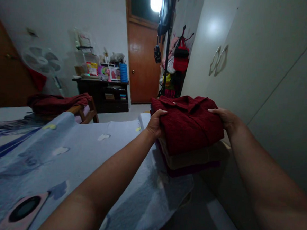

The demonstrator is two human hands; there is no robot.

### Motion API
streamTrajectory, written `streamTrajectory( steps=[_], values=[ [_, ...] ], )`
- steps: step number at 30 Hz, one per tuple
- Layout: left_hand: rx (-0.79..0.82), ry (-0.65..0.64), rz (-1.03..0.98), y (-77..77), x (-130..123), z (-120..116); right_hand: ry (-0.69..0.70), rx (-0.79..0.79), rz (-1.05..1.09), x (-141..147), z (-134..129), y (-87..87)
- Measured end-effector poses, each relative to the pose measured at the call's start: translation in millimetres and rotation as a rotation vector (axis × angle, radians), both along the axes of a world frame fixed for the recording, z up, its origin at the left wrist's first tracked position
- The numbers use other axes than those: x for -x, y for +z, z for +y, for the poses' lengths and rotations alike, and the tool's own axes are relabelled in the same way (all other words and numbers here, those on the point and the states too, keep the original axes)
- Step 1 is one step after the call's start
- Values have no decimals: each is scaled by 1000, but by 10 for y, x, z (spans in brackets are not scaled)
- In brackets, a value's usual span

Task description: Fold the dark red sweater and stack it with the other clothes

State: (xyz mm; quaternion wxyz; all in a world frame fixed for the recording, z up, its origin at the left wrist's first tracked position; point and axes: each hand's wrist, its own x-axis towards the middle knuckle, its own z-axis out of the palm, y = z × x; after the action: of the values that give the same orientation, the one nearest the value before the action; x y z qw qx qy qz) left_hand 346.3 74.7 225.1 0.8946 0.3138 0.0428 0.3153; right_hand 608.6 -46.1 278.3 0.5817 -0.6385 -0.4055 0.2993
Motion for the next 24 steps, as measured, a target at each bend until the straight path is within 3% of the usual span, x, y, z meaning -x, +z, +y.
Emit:
streamTrajectory(
  steps=[5, 11, 14, 20, 24],
  values=[
    [33, 2, 75, -172, -277, -8, 16, 68, -34, -281, -22, -206],
    [141, -26, 152, -442, -326, -56, -50, 280, 144, -435, -64, -536],
    [137, -17, 155, -401, -229, -166, -61, 314, 187, -497, -146, -596],
    [42, -147, 359, -262, 22, -612, 53, 352, 87, -614, -306, -564],
    [-51, 10, 388, -318, 36, -792, -75, 442, -68, -613, -323, -482]
  ],
)
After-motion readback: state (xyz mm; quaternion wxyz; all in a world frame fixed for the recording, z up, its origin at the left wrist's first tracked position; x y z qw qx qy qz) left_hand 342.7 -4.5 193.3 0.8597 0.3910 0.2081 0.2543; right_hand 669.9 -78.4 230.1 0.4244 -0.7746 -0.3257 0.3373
